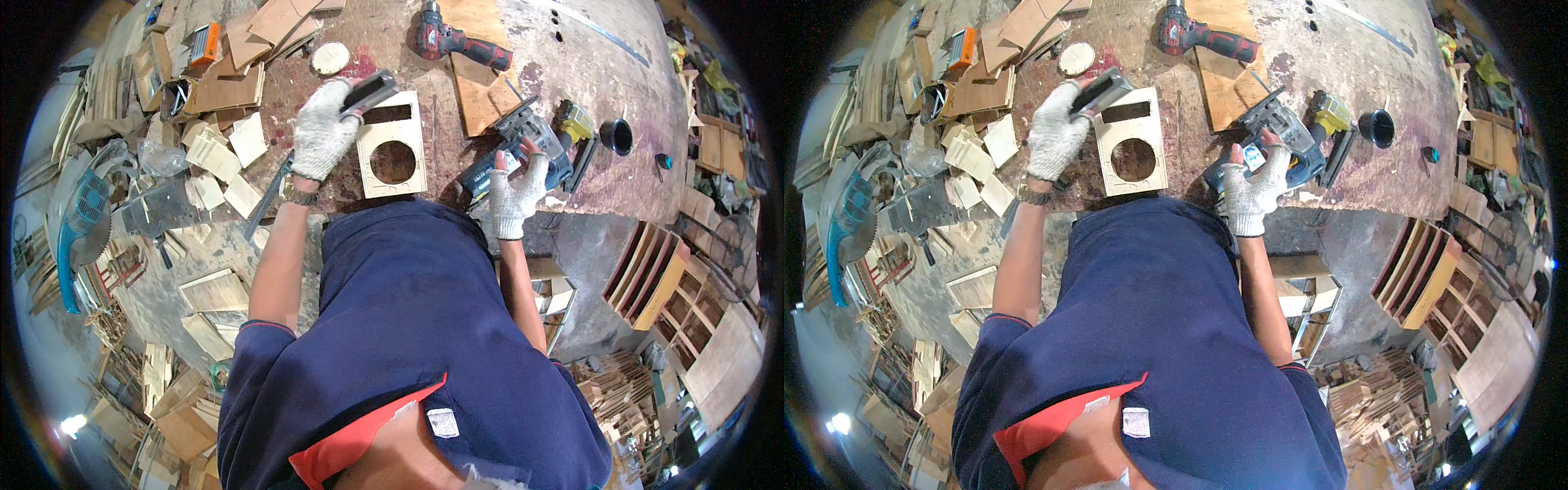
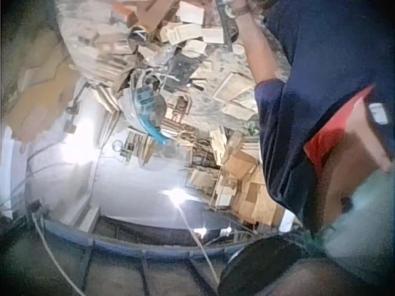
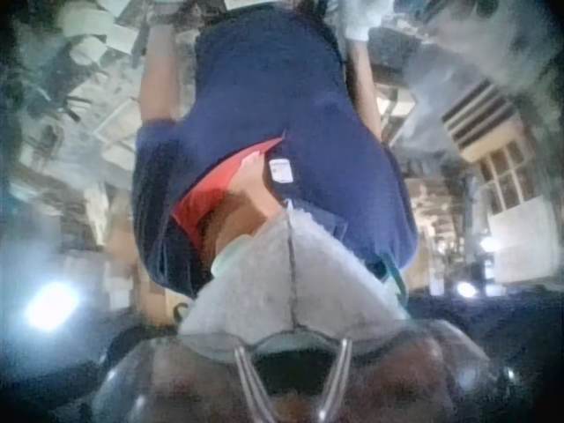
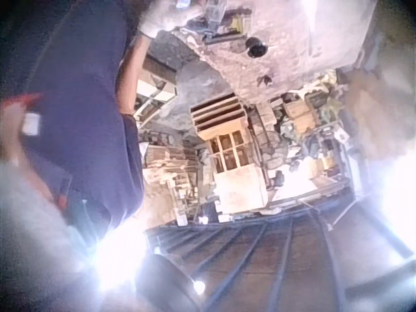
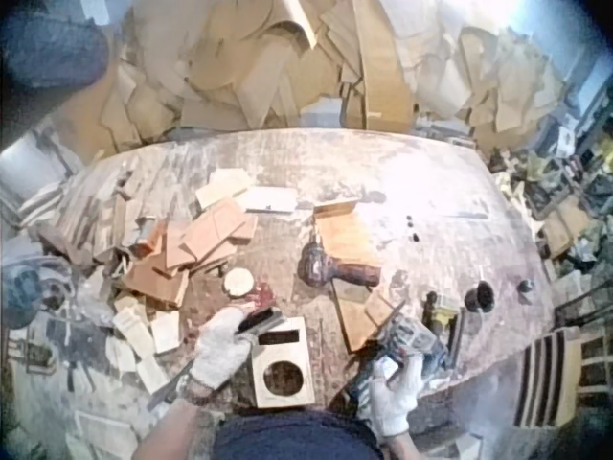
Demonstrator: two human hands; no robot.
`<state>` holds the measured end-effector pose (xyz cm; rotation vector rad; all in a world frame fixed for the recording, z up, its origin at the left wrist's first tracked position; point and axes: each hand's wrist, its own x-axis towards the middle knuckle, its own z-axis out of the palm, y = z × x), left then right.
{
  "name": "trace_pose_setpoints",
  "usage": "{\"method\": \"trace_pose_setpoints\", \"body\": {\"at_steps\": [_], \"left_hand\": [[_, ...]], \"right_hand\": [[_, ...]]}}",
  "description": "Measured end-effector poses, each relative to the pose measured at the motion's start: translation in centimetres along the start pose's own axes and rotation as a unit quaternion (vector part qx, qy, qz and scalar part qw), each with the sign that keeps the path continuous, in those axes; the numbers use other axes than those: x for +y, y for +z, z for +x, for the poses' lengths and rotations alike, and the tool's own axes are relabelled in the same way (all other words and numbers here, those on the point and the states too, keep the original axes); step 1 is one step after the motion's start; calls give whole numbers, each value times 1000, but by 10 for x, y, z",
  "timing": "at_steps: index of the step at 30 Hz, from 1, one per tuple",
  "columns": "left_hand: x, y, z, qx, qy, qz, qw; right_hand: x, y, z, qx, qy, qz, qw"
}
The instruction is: The person assembles a small wooden box by fitting pieces together, using a nail gun to fasten joints, and a hammer to adjust components. The person repeatedly repositions the box and tools on the workbench during assembly.
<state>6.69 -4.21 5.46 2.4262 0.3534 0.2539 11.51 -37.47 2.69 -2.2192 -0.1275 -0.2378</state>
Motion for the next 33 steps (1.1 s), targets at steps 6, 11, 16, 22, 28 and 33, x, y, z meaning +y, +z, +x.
{"method": "trace_pose_setpoints", "body": {"at_steps": [6,11,16,22,28,33], "left_hand": [[-14,-16,-20,26,-134,-57,989],[-36,-11,-40,44,-157,-51,985],[-60,3,-54,107,-233,-58,965],[-107,25,-60,66,-329,-170,926],[-126,36,-66,17,-342,-159,926],[-98,28,-62,82,-169,234,954]], "right_hand": [[-12,11,5,-80,-1,-28,996],[-15,25,13,-161,-24,-30,986],[-27,43,22,-243,4,-44,969],[-54,72,42,-404,-45,-115,906],[-78,98,60,-507,-93,-239,823],[-71,91,61,-401,-54,-125,906]]}}
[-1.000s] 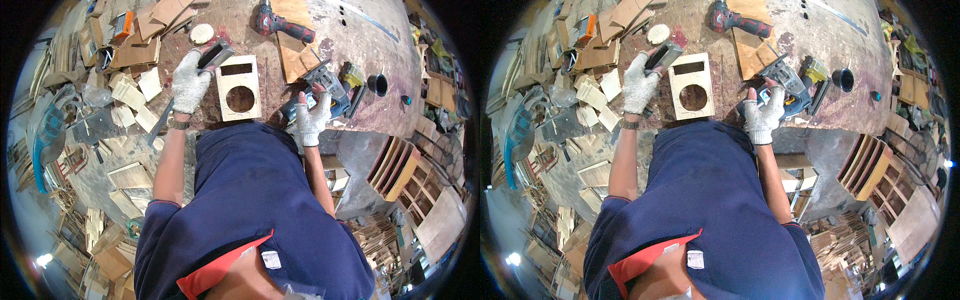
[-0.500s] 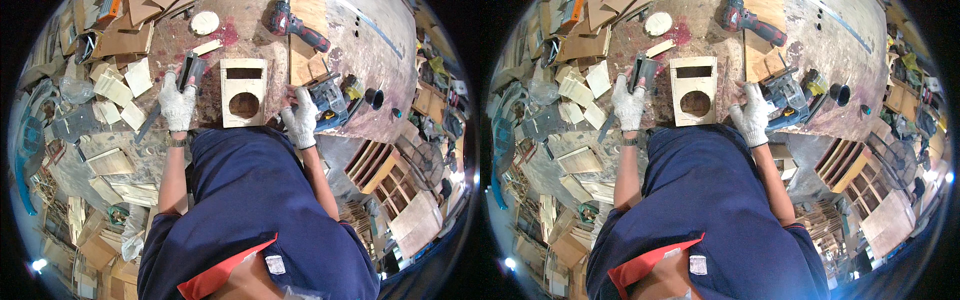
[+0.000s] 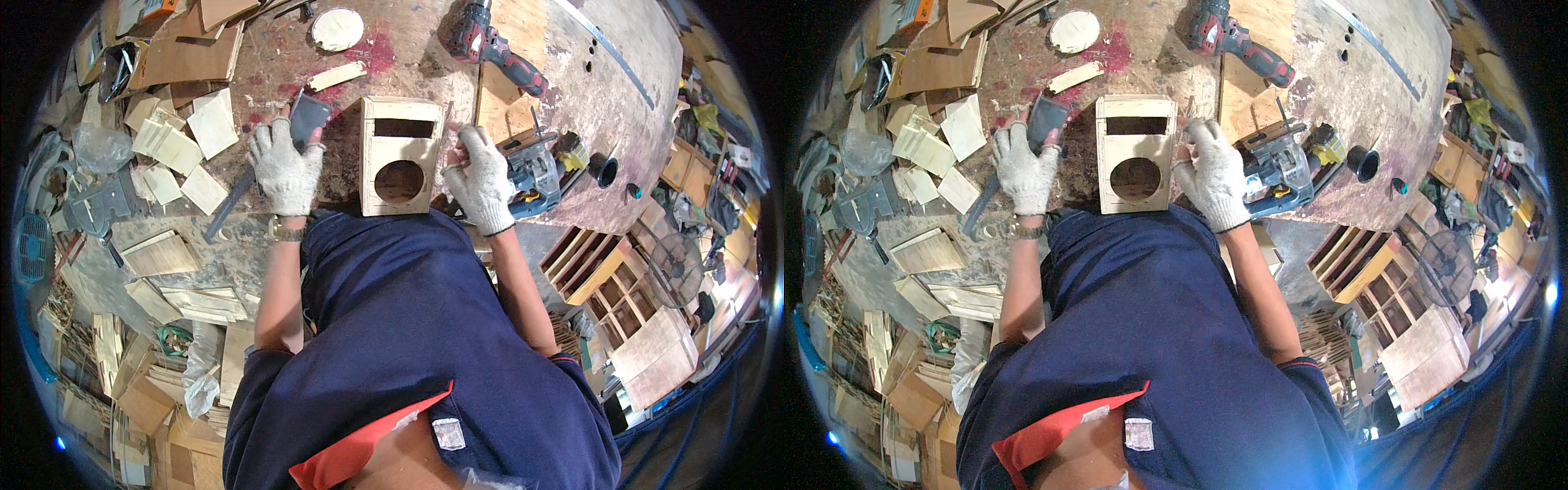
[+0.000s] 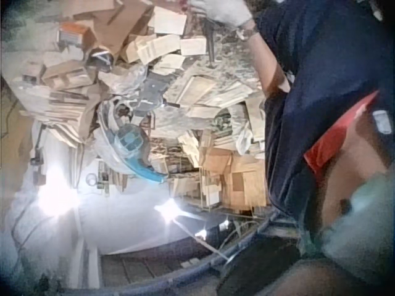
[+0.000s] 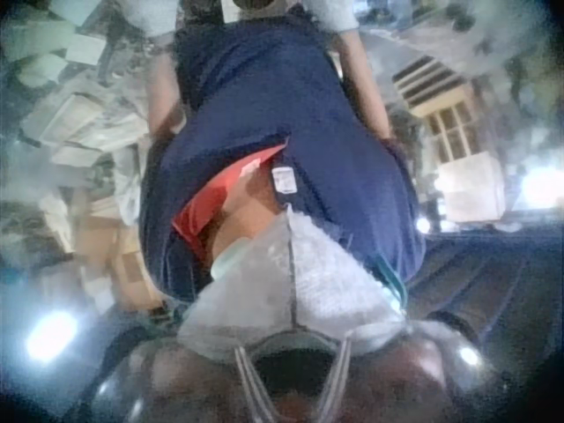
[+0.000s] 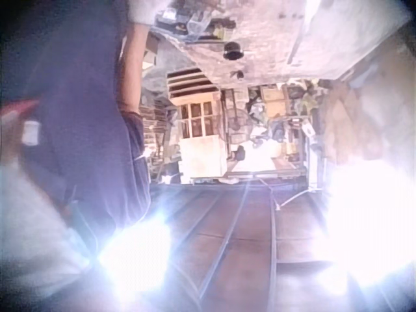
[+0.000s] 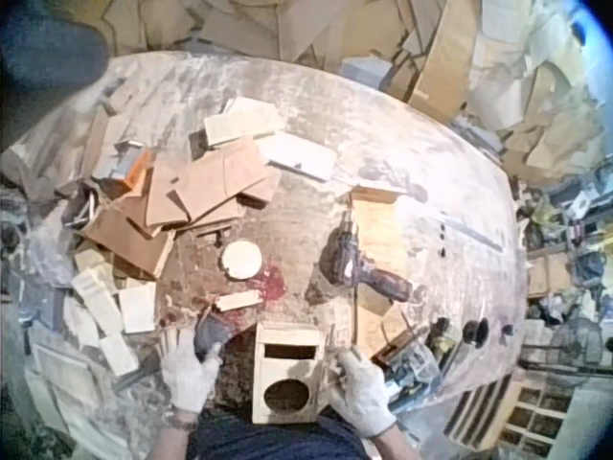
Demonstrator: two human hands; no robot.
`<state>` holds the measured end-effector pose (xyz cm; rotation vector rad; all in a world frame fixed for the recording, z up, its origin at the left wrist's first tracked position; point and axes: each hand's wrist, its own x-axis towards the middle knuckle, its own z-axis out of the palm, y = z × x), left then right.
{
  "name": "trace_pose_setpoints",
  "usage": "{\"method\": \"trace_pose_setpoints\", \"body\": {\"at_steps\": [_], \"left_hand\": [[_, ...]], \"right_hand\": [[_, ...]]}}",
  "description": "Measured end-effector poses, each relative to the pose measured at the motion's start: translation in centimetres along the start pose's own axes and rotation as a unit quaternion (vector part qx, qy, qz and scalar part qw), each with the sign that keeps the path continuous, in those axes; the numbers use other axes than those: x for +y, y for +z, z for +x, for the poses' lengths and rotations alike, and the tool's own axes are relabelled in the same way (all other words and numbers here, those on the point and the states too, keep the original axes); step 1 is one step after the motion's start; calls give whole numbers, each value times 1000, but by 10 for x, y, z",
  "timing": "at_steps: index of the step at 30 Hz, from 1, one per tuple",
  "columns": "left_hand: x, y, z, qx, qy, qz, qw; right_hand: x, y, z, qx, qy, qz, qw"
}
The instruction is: The person assembles a small wooden box by fitting pieces together, using a nail gun to fasten joints, and a hammer to adjust components. The person repeatedly repositions the box and tools on the workbench during assembly.
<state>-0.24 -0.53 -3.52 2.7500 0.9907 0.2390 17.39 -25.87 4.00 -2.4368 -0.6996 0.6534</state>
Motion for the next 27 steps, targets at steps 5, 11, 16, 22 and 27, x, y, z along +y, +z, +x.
{"method": "trace_pose_setpoints", "body": {"at_steps": [5,11,16,22,27], "left_hand": [[36,4,-19,-219,-97,-317,918],[77,27,-39,-306,-29,-209,928],[96,-37,-20,-183,37,-306,933],[132,-134,-6,-2,154,-215,964],[140,-171,-19,4,123,-279,952]], "right_hand": [[30,21,-23,-45,142,110,983],[38,56,-40,-160,168,108,967],[19,32,-36,-80,42,340,936],[-23,-7,-34,-55,2,552,832],[-36,-33,-43,-76,-27,547,834]]}}
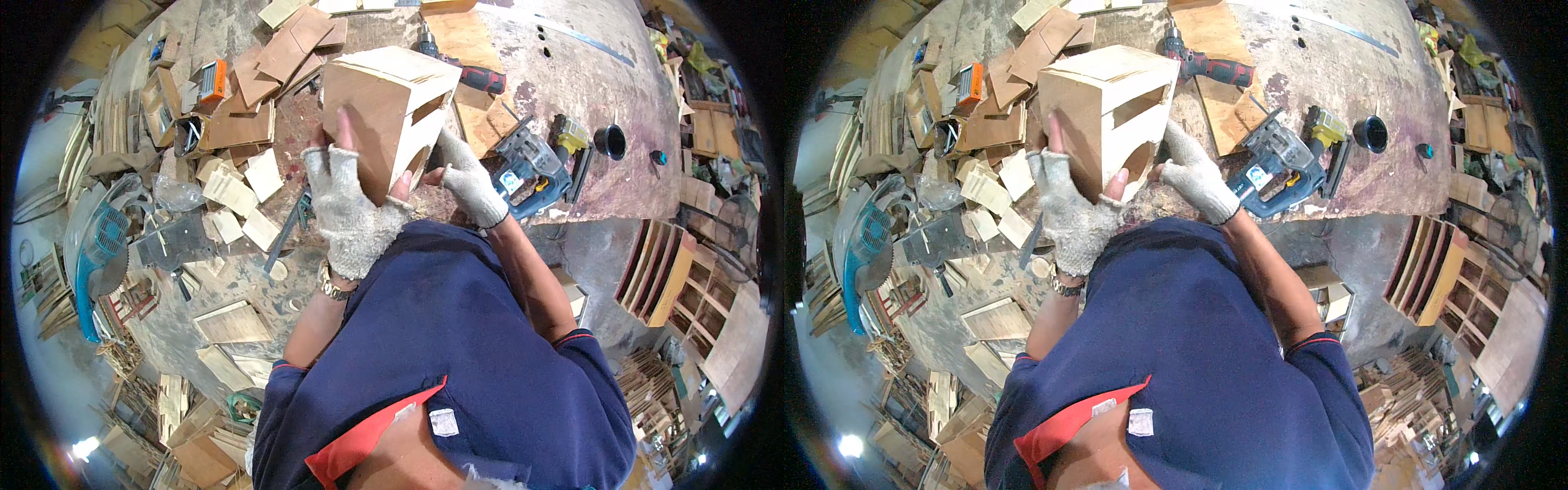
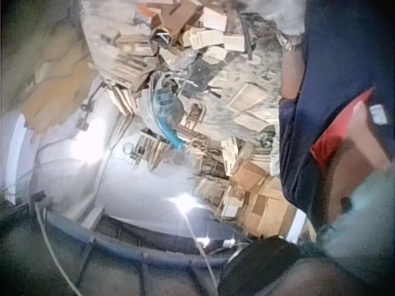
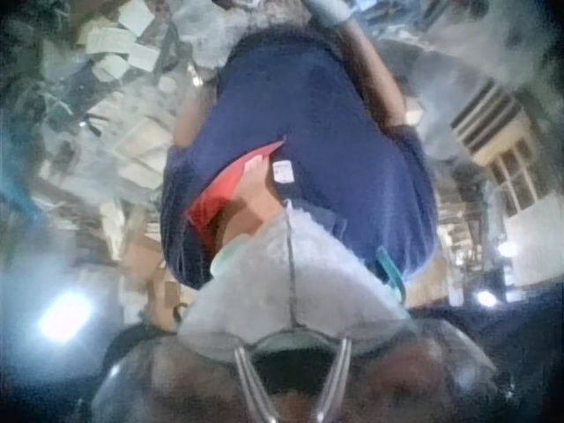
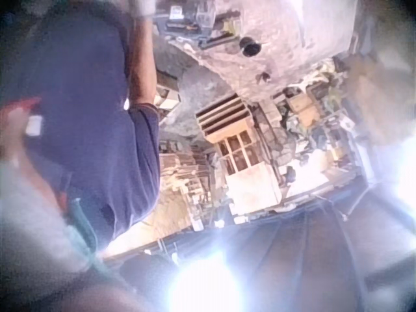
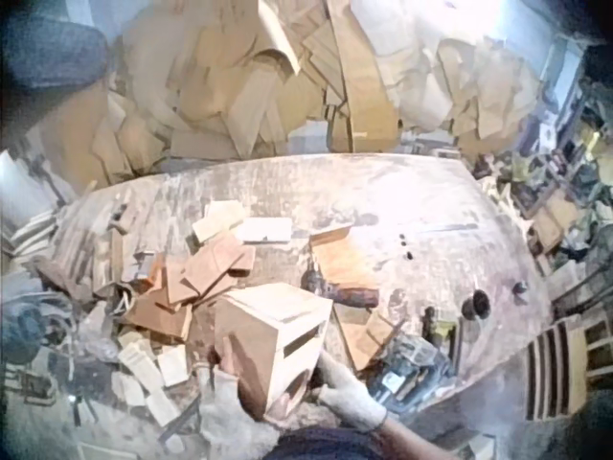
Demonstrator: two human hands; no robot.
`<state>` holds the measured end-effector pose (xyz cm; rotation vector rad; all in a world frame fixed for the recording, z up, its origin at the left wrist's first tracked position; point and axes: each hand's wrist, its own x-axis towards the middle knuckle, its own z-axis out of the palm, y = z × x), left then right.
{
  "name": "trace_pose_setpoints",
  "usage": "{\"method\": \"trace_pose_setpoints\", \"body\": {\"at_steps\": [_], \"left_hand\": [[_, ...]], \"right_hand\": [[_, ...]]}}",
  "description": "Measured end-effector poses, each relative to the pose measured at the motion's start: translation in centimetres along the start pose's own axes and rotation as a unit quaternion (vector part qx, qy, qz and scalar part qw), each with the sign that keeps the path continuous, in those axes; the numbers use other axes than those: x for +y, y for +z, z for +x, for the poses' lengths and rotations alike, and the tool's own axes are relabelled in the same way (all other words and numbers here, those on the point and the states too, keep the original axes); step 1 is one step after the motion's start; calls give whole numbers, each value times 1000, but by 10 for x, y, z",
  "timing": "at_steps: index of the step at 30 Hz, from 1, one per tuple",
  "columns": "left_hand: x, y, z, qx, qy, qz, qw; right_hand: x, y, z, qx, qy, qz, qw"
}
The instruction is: The person assembles a small wooden box by fitting pieces together, using a nail gun to fasten joints, and a hammer to adjust components. The person repeatedly repositions the box and tools on the workbench during assembly.
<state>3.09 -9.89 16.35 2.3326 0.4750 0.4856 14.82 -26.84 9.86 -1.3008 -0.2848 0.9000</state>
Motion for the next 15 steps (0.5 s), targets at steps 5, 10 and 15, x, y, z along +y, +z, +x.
{"method": "trace_pose_setpoints", "body": {"at_steps": [5,10,15], "left_hand": [[18,-2,-20,94,36,34,994],[59,-3,-45,-1,258,-11,966],[80,-41,-57,-75,240,-53,966]], "right_hand": [[-3,19,-19,46,-93,78,992],[9,21,-44,70,24,251,965],[27,4,-48,109,97,405,903]]}}
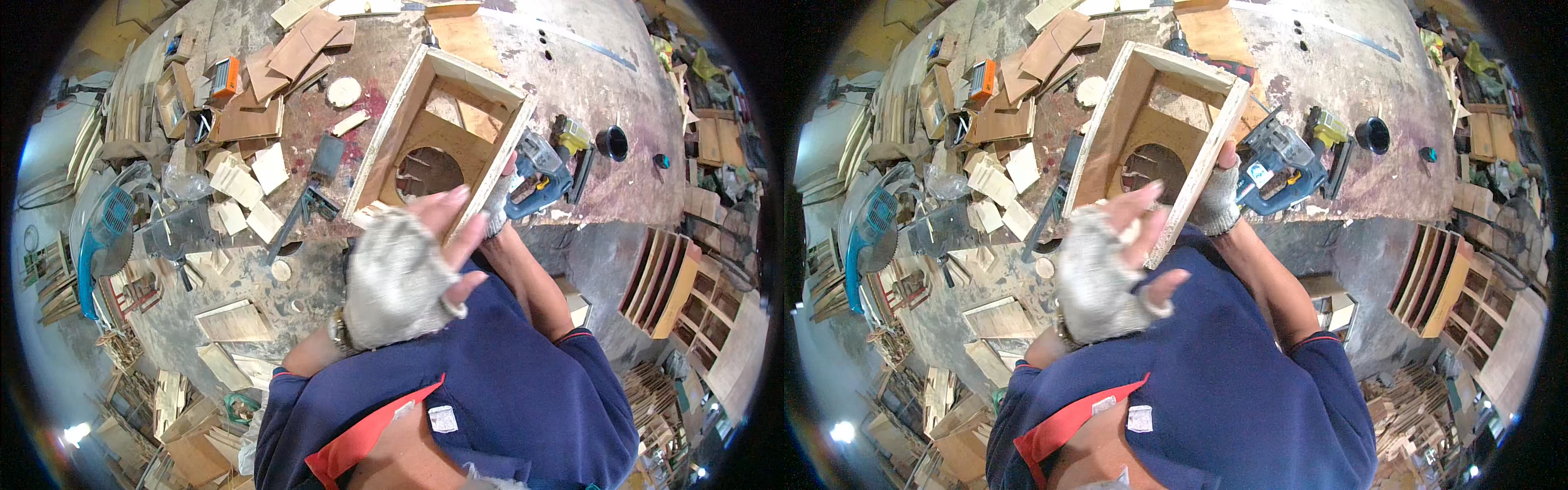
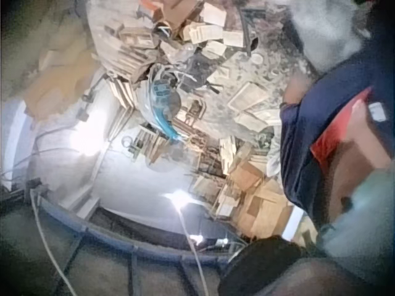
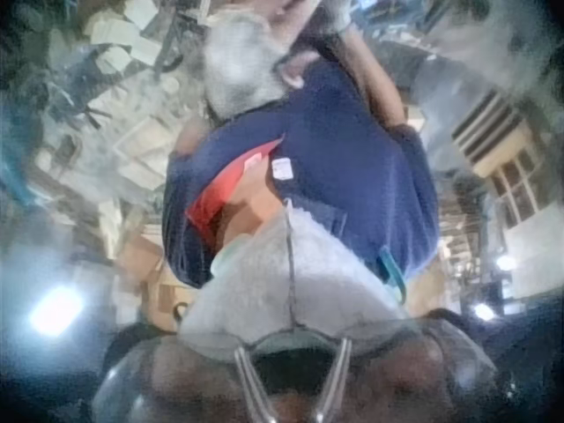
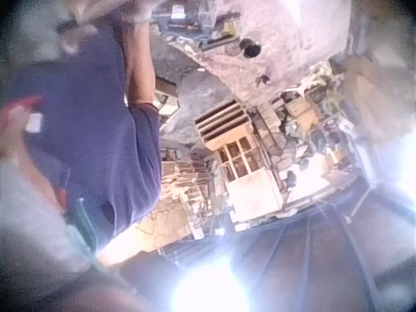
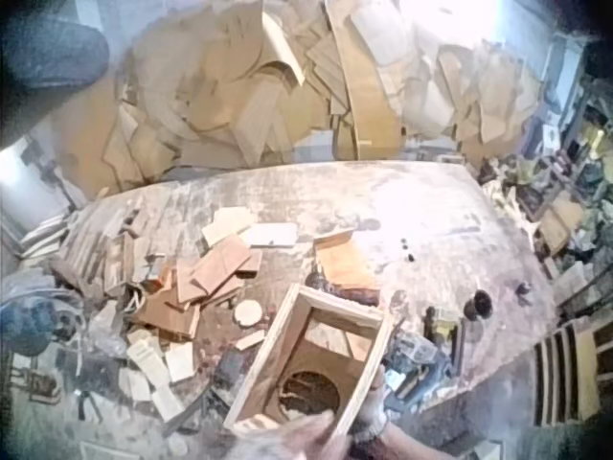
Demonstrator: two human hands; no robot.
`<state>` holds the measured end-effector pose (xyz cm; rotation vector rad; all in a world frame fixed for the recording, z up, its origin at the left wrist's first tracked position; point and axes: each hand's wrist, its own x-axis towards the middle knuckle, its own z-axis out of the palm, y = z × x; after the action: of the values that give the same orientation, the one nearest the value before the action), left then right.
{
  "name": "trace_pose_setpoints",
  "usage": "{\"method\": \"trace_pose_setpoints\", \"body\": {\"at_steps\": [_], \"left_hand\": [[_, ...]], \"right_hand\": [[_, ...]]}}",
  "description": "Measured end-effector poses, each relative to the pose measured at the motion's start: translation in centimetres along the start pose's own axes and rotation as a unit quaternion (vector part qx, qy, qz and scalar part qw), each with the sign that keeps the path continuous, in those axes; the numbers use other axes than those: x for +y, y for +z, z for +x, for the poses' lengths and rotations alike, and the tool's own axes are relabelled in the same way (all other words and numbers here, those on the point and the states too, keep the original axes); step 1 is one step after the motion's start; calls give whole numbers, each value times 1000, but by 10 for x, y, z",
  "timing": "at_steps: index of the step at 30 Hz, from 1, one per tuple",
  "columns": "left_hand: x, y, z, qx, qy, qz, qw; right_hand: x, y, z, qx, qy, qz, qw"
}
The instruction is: The person assembles a small wooden box by fitting pieces together, using a nail gun to fasten joints, and a hammer to adjust components. The person repeatedly repositions the box and tools on the workbench during assembly.
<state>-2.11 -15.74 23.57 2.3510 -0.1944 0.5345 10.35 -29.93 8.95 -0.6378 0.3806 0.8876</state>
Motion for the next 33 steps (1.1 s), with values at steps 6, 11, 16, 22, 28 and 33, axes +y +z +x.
{"method": "trace_pose_setpoints", "body": {"at_steps": [6,11,16,22,28,33], "left_hand": [[-16,-24,0,124,-143,20,982],[-17,-30,-5,97,-250,-129,955],[-15,-29,-10,129,-267,-223,928],[-15,-31,-15,147,-301,-252,908],[-22,-29,-17,172,-303,-232,908],[-19,-25,-17,179,-323,-199,908]], "right_hand": [[9,-19,12,-46,-2,3,999],[18,-25,12,-74,4,-7,997],[23,-26,12,-91,5,-19,996],[27,-30,12,-105,7,-29,994],[34,-34,16,-118,9,-36,992],[38,-46,22,-127,11,-47,991]]}}
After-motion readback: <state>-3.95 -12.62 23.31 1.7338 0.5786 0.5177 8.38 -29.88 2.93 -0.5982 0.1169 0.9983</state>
